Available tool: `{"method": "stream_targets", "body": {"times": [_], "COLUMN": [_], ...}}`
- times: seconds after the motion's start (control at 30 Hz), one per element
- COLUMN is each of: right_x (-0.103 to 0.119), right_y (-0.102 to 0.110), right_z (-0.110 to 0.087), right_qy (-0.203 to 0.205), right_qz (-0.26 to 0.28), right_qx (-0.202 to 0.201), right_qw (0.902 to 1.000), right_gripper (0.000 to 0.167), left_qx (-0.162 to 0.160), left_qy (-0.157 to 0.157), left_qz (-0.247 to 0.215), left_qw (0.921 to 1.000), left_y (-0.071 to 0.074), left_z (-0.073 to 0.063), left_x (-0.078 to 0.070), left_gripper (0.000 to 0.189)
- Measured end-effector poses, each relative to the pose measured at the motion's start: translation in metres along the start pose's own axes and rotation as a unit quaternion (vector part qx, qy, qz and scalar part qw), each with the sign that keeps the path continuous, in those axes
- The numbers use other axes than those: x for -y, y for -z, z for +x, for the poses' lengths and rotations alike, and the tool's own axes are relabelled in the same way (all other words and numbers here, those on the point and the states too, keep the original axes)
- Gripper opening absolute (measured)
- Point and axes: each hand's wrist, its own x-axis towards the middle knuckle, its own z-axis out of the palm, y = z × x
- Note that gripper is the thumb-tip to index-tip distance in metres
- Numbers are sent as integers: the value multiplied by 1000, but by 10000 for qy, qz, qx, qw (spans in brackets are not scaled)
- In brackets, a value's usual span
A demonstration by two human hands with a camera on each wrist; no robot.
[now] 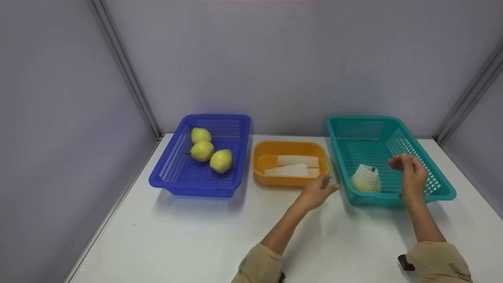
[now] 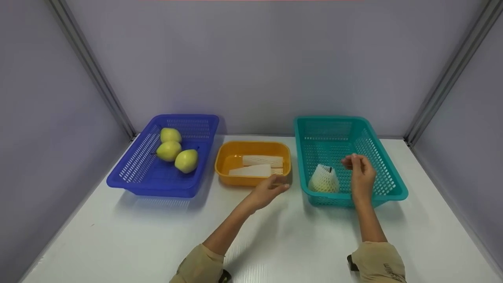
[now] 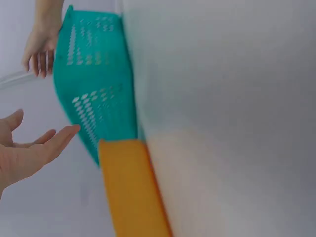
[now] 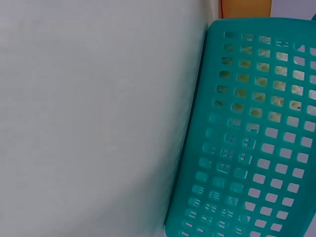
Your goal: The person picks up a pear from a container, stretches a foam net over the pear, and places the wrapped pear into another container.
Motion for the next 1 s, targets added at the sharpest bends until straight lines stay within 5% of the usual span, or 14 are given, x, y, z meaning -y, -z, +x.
{"method": "stream_targets", "body": {"times": [0.13,0.23,0.33,0.43,0.6,0.7,1.0], "right_x": [9,18,28,38,50,54,50], "right_y": [-8,-17,-27,-40,-66,-83,-134], "right_z": [-7,-13,-20,-27,-40,-50,-82], "right_qy": [220,496,781,1062,1338,1362,725], "right_qz": [-64,183,721,1250,1835,1795,1144], "right_qx": [-47,82,358,742,1491,1907,2664], "right_qw": [9997,9986,9937,9837,9624,9555,9543], "right_gripper": [28,27,26,26,23,20,21], "left_qx": [16,-282,-981,-1841,-3102,-3431,-3294], "left_qy": [-167,-309,-355,-176,-66,107,626], "left_qz": [1216,2199,3187,3912,4147,4002,3583], "left_qw": [9924,9746,9421,9015,8554,8497,8713], "left_y": [36,64,89,107,121,123,128], "left_z": [-12,-23,-34,-41,-41,-39,-36], "left_x": [-5,-4,2,11,32,45,57], "left_gripper": [48,46,38,33,28,31,29]}}
